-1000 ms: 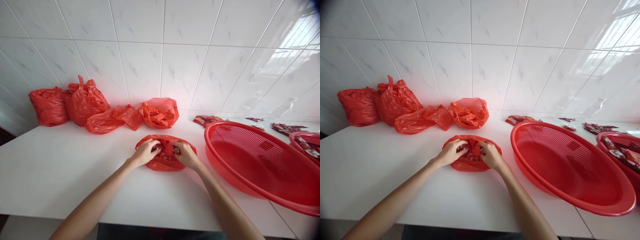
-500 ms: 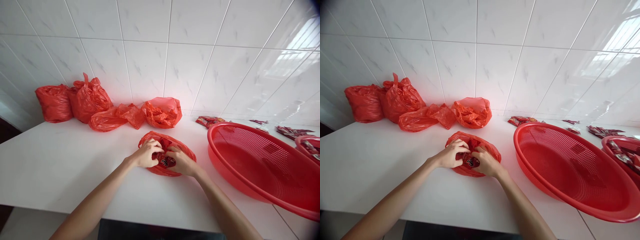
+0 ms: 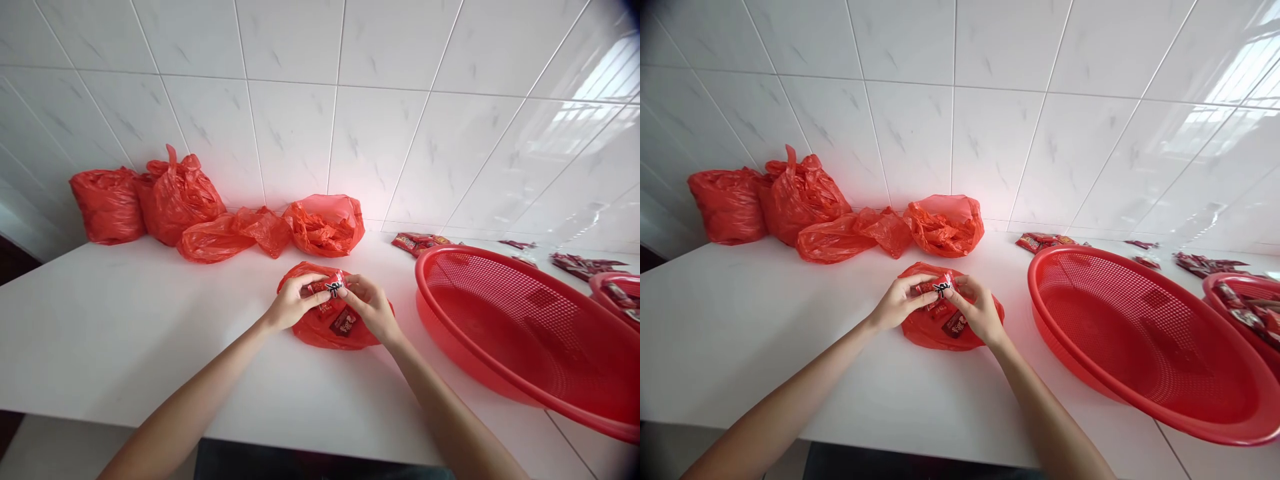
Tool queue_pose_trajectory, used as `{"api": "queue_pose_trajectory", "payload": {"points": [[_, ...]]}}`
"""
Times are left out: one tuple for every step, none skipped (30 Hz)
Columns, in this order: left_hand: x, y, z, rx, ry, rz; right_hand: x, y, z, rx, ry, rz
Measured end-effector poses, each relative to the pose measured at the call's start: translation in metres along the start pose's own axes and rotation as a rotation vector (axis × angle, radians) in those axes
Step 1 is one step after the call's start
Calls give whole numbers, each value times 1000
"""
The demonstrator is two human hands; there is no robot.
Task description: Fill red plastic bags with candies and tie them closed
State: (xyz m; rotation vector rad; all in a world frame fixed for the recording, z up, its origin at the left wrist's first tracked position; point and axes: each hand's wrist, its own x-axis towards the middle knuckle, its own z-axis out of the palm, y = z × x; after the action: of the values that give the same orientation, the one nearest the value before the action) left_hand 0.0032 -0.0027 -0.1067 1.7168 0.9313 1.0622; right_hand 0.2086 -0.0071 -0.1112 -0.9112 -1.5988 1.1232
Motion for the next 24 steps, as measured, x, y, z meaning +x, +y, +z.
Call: {"api": "queue_pose_trajectory", "payload": {"points": [[0,0,2,-48,19,-12,0,0,1,91,-14,33],[0,0,4,-86,38,-21,0,0,1,178,-23,59],[-1,0,6,-115,54,-27,0,1,2,256,-24,76],[-2,-1,8,-136,66,-30,0,2,3,325,-18,87],[-2,-1,10,-151,78,-26,0,2,4,382,-12,94],[-3,-1,12,-161,90,-16,1,3,4,431,-7,97],[-4,-1,13,-169,100,1,1,3,5,471,-4,97],[-5,0,15,-172,111,21,1,3,5,500,-1,96],[-5,1,16,-173,118,39,1,3,6,516,1,94],[-5,1,16,-174,114,50,1,3,6,520,3,87],[-5,1,17,-178,101,51,1,3,6,512,4,78],[-5,2,17,-187,80,42,1,3,5,492,6,67],[-5,2,17,-200,56,26,1,3,5,464,8,56],[-5,1,17,-216,35,7,1,4,5,435,11,48],[-5,1,18,-231,22,-10,1,4,4,408,13,43],[-5,0,18,-239,21,-21,0,4,4,390,15,46],[-4,0,18,-240,27,-28,0,4,4,379,18,53],[-4,-1,18,-234,37,-31,-1,3,4,374,23,60],[-4,-1,18,-226,49,-29,-1,3,5,371,27,66],[-4,-1,18,-220,61,-26,-1,2,5,364,30,68],[-4,-1,18,-216,73,-22,-2,1,6,355,29,69],[-4,-1,19,-216,84,-20,-2,1,7,344,22,71],[-5,0,19,-218,96,-20,-2,0,8,332,13,75],[-5,0,19,-221,109,-22,-2,0,8,324,4,80]]}}
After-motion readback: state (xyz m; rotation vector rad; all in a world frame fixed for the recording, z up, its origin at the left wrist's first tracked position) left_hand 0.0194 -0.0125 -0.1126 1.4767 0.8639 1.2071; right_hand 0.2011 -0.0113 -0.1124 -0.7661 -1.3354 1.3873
